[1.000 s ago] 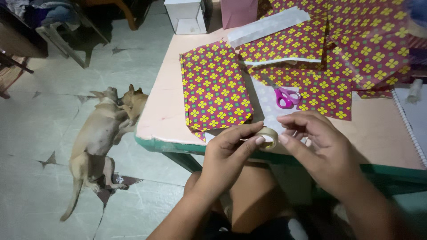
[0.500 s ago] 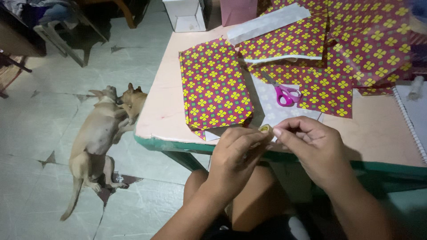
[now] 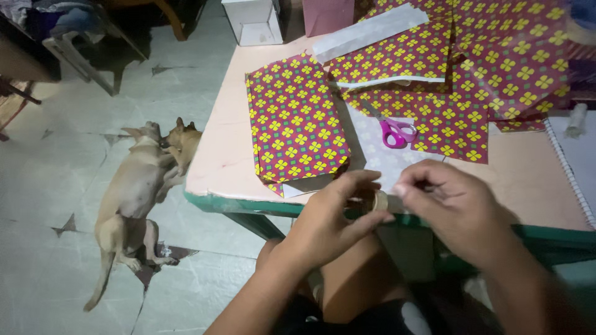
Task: The person wraps a rectangular box with patterned wrapping paper at a table. They cut paper with scissors, fold the paper around the box, secure it with tape, and fold and tape the open ends, continuing to fold a second sheet of paper near the end of the clip.
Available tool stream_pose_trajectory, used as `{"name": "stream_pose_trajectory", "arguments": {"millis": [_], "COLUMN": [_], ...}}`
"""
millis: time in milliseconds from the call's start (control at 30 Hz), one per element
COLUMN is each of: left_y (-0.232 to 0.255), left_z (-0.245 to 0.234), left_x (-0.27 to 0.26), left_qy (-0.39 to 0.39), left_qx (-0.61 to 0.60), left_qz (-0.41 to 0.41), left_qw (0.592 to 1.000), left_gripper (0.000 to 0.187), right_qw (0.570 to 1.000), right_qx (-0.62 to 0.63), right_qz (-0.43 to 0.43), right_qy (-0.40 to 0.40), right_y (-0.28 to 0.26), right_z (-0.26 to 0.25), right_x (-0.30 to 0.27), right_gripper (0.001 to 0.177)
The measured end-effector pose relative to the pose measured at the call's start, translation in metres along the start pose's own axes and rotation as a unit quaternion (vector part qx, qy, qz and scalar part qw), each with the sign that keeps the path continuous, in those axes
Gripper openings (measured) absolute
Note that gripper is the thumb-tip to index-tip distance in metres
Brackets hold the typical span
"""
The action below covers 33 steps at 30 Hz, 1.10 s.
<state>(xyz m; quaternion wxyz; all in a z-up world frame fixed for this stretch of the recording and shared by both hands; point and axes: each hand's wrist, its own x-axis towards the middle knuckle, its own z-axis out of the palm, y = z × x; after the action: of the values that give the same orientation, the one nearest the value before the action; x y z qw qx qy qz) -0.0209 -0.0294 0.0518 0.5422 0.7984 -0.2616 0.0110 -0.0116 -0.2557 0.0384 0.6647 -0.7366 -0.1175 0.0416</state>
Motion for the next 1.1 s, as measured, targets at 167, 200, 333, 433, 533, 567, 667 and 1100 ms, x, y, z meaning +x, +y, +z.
{"name": "stream_pose_trajectory", "arguments": {"millis": [167, 200, 333, 433, 533, 567, 667, 1100], "left_y": [-0.008, -0.008, -0.010, -0.010, -0.012, -0.012, -0.015, -0.016], "left_z": [0.015, 0.018, 0.025, 0.021, 0.017, 0.017, 0.015, 0.011], "left_x": [0.002, 0.002, 0.005, 0.002, 0.003, 0.004, 0.007, 0.013], "left_qy": [0.023, 0.032, 0.053, 0.008, -0.004, -0.004, -0.007, -0.006], "left_qx": [-0.004, 0.004, -0.023, -0.086, -0.022, -0.027, -0.037, -0.147], "left_qz": [-0.048, -0.022, 0.041, 0.050, 0.119, 0.108, 0.042, -0.030], "left_qw": [0.999, 0.999, 0.998, 0.995, 0.993, 0.994, 0.998, 0.989], "left_gripper": [0.041, 0.039, 0.038, 0.037, 0.044, 0.048, 0.053, 0.057], "right_qw": [0.999, 0.999, 0.997, 0.994, 0.988, 0.986, 0.982, 0.780], "right_qx": [-0.039, -0.037, -0.022, 0.005, 0.031, 0.039, -0.164, -0.622], "right_qz": [0.018, 0.031, 0.074, 0.113, 0.147, 0.158, 0.093, 0.064], "right_qy": [0.018, 0.021, 0.016, -0.003, -0.021, -0.026, 0.022, -0.007], "right_y": [-0.005, -0.005, -0.005, -0.001, 0.007, 0.010, 0.015, 0.015], "right_z": [-0.009, -0.011, -0.018, -0.023, -0.029, -0.031, -0.045, -0.023], "right_x": [0.004, 0.004, 0.015, 0.020, 0.028, 0.033, 0.055, 0.133], "right_gripper": [0.013, 0.013, 0.015, 0.017, 0.019, 0.020, 0.030, 0.041]}}
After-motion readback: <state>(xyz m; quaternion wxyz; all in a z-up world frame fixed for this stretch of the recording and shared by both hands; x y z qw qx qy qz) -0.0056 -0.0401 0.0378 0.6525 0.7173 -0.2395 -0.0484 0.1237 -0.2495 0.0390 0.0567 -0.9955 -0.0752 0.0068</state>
